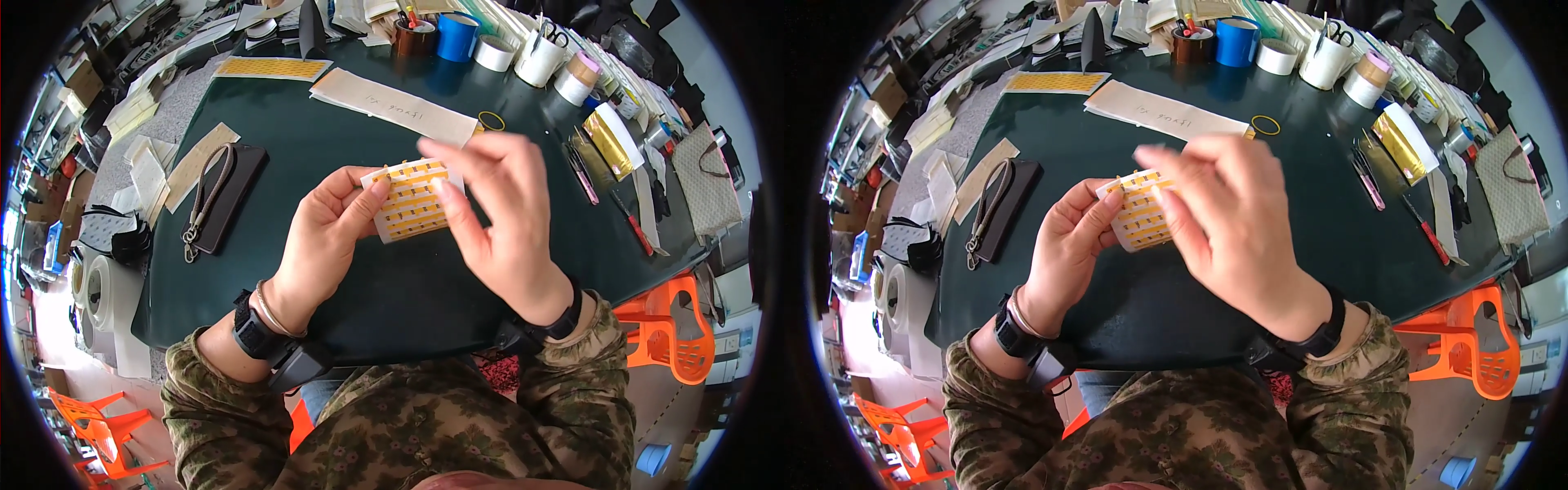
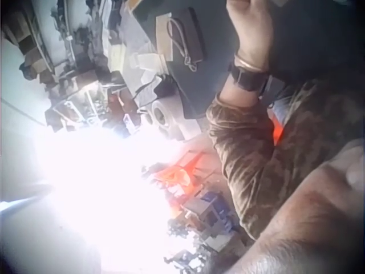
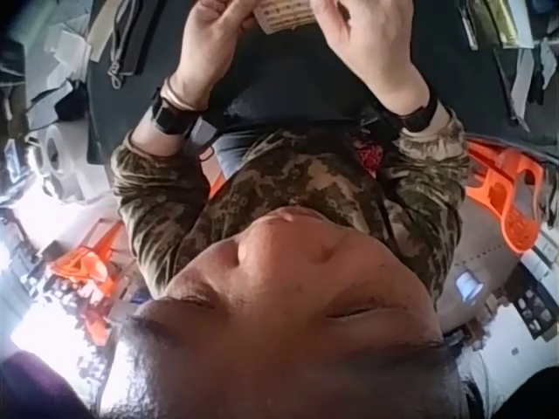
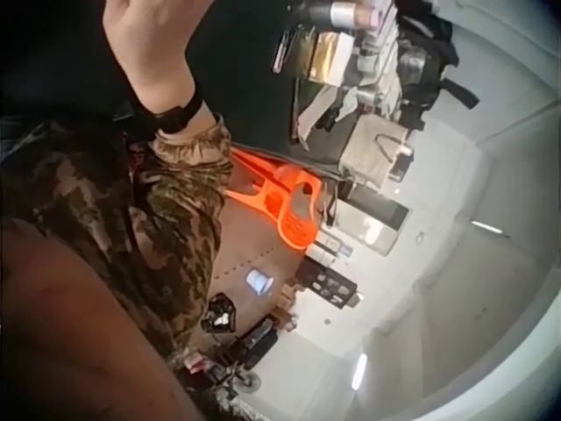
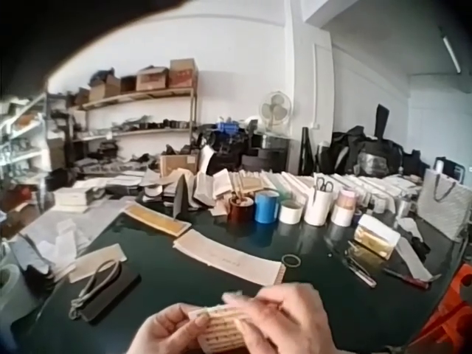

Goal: The person peels small yellow strips from a white backing sheet by hand, using a small metal tool to lift and separate them. They then place the strips onto a separate white card, occasionally using shears to trim the ends.

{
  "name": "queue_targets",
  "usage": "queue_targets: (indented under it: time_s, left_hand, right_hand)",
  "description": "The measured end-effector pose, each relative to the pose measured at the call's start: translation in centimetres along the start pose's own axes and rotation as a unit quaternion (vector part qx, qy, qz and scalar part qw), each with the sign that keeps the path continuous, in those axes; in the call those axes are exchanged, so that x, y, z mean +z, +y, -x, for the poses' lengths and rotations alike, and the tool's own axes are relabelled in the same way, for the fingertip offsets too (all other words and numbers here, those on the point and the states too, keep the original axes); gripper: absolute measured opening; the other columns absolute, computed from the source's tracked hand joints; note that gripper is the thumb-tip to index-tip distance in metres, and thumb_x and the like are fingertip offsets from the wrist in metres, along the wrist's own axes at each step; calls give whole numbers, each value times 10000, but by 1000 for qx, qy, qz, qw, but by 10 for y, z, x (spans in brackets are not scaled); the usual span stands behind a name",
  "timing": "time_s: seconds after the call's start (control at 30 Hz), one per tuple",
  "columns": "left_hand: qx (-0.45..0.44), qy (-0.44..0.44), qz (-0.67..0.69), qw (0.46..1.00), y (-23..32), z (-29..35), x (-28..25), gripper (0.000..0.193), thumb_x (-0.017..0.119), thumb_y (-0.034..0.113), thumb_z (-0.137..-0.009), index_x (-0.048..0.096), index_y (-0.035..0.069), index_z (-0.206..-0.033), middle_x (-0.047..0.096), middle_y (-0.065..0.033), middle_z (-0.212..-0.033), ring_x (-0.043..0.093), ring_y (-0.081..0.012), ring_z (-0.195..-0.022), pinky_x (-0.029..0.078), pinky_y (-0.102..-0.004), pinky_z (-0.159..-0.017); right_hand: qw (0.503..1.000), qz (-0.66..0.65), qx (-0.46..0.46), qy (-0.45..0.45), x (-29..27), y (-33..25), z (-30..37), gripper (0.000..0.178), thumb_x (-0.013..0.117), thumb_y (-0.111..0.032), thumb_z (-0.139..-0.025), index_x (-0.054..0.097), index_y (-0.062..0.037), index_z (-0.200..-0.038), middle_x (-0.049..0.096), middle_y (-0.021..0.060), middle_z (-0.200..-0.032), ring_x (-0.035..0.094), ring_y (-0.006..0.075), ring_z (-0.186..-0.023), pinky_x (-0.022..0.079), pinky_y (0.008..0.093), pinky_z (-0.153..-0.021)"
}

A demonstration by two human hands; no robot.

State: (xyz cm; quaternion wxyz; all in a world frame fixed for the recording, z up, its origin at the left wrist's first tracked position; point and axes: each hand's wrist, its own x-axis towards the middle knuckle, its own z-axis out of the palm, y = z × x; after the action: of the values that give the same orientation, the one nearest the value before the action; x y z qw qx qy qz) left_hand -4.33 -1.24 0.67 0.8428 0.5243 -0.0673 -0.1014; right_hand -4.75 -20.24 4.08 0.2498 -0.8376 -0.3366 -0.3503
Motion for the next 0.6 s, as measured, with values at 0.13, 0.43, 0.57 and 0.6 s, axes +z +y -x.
queue_targets:
  time_s: [0.13, 0.43, 0.57, 0.6]
  left_hand:
    - [52, -32, -75, 995, -8, -2, -9, 191, 561, 162, -959, 558, -7, -1049, 645, -1, -839, 556, -32, -771, 457, -200, -687]
    - [125, 19, -330, 936, 4, 9, 1, 124, 554, 105, -955, 540, -13, -988, 647, -15, -826, 552, -27, -778, 457, -192, -693]
    - [89, -6, -243, 966, 3, 6, -3, 170, 565, 122, -951, 551, -16, -1048, 651, -16, -854, 560, -36, -810, 459, -200, -710]
    - [68, -23, -178, 981, 2, 3, -6, 189, 567, 128, -950, 553, -14, -1074, 653, -18, -867, 568, -43, -829, 464, -206, -719]
  right_hand:
    - [999, 8, -37, -37, 12, -7, 2, 368, 628, -33, -811, 602, -46, -1179, 538, 76, -890, 528, 232, -786, 436, 310, -719]
    - [988, 92, -14, -124, 21, -26, 12, 349, 605, -36, -833, 604, -39, -1182, 548, 81, -899, 540, 229, -790, 437, 295, -707]
    - [980, -186, 53, -50, 21, -3, 5, 320, 568, -88, -894, 562, 15, -1197, 562, 74, -904, 555, 180, -793, 436, 275, -737]
    - [980, -186, 52, -49, 18, 1, 5, 320, 568, -88, -894, 562, 15, -1197, 562, 74, -904, 555, 180, -793, 436, 275, -737]
